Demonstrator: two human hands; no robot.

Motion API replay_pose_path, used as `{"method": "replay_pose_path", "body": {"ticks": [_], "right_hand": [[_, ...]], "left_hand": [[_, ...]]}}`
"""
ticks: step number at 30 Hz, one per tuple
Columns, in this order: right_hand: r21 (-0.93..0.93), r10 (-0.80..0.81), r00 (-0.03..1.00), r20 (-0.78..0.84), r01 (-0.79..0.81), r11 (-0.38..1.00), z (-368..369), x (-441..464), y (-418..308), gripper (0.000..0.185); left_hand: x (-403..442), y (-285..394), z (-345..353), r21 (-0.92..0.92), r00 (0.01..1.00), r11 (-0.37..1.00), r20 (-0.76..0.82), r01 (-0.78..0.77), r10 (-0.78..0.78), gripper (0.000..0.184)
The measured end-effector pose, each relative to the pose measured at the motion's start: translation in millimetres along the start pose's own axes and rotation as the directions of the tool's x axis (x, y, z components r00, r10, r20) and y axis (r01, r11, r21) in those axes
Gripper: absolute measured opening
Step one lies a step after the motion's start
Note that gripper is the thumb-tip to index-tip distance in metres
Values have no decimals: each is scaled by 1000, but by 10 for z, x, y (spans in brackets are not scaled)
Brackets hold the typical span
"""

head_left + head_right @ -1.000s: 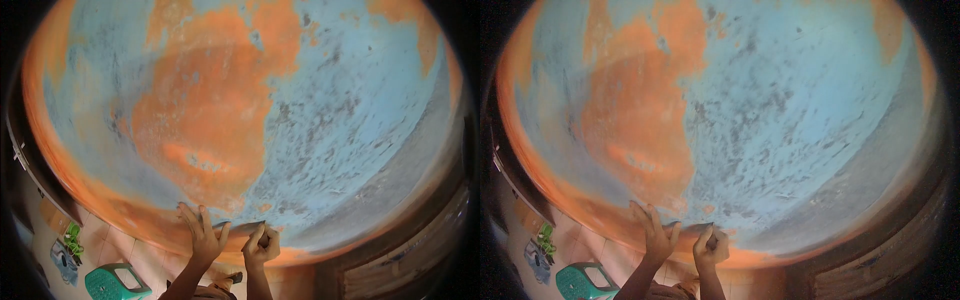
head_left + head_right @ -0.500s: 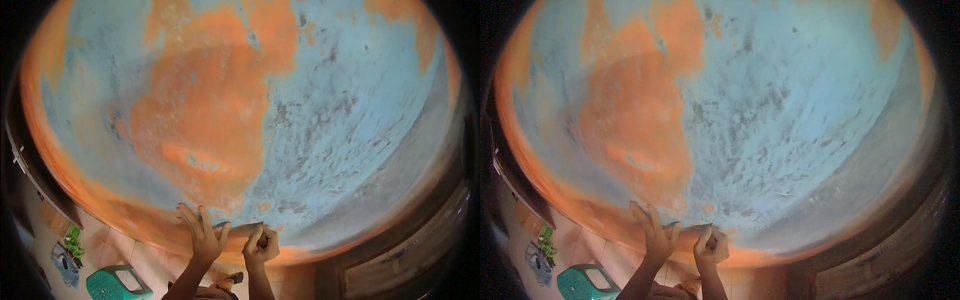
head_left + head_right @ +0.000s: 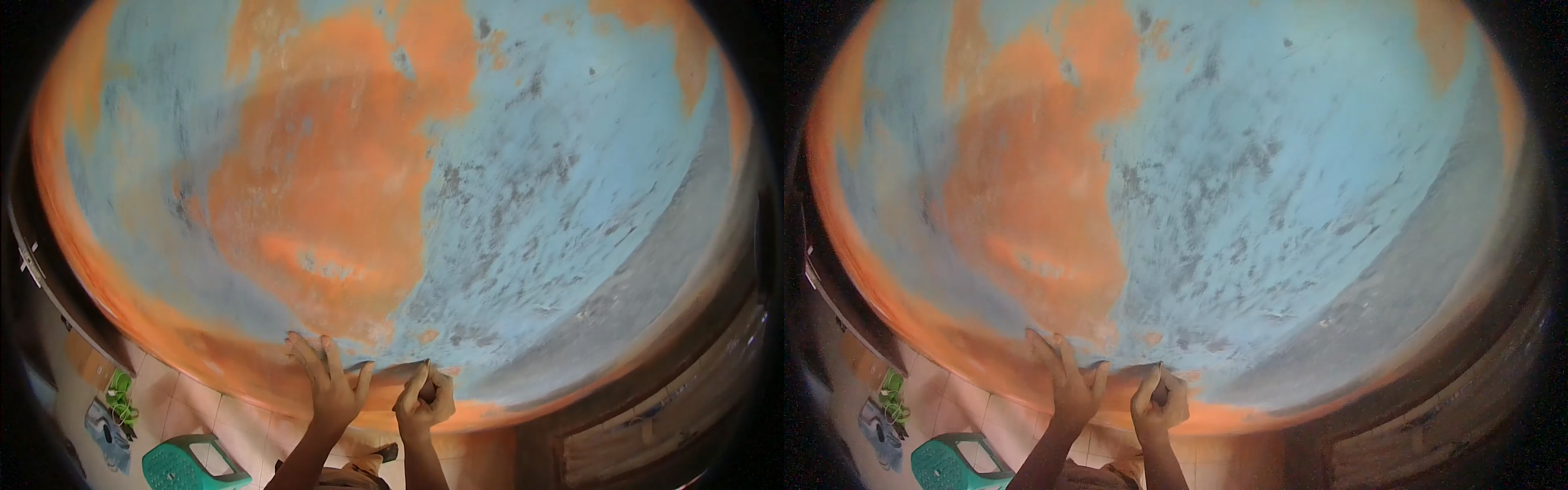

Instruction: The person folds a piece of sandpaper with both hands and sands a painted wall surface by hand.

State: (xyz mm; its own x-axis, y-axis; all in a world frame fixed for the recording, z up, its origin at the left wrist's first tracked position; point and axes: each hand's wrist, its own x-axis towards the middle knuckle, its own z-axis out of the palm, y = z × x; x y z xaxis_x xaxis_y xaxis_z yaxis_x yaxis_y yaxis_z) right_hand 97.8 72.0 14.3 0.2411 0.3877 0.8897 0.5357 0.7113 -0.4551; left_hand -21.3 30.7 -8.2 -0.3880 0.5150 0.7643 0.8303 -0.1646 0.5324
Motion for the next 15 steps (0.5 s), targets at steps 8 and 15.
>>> {"method": "replay_pose_path", "body": {"ticks": [8, 15], "right_hand": [[-13, -34, 999, 17, 34, 999, 19, -16, -30, 7], [31, 53, 998, 19, -54, 998, -3, 16, -93, 7]], "left_hand": [[25, 16, -74, 19, 999, 1000, 35, 3, -4, 95], [1, -8, -36, 8, 999, 1000, 32, 28, -28, 93]]}}
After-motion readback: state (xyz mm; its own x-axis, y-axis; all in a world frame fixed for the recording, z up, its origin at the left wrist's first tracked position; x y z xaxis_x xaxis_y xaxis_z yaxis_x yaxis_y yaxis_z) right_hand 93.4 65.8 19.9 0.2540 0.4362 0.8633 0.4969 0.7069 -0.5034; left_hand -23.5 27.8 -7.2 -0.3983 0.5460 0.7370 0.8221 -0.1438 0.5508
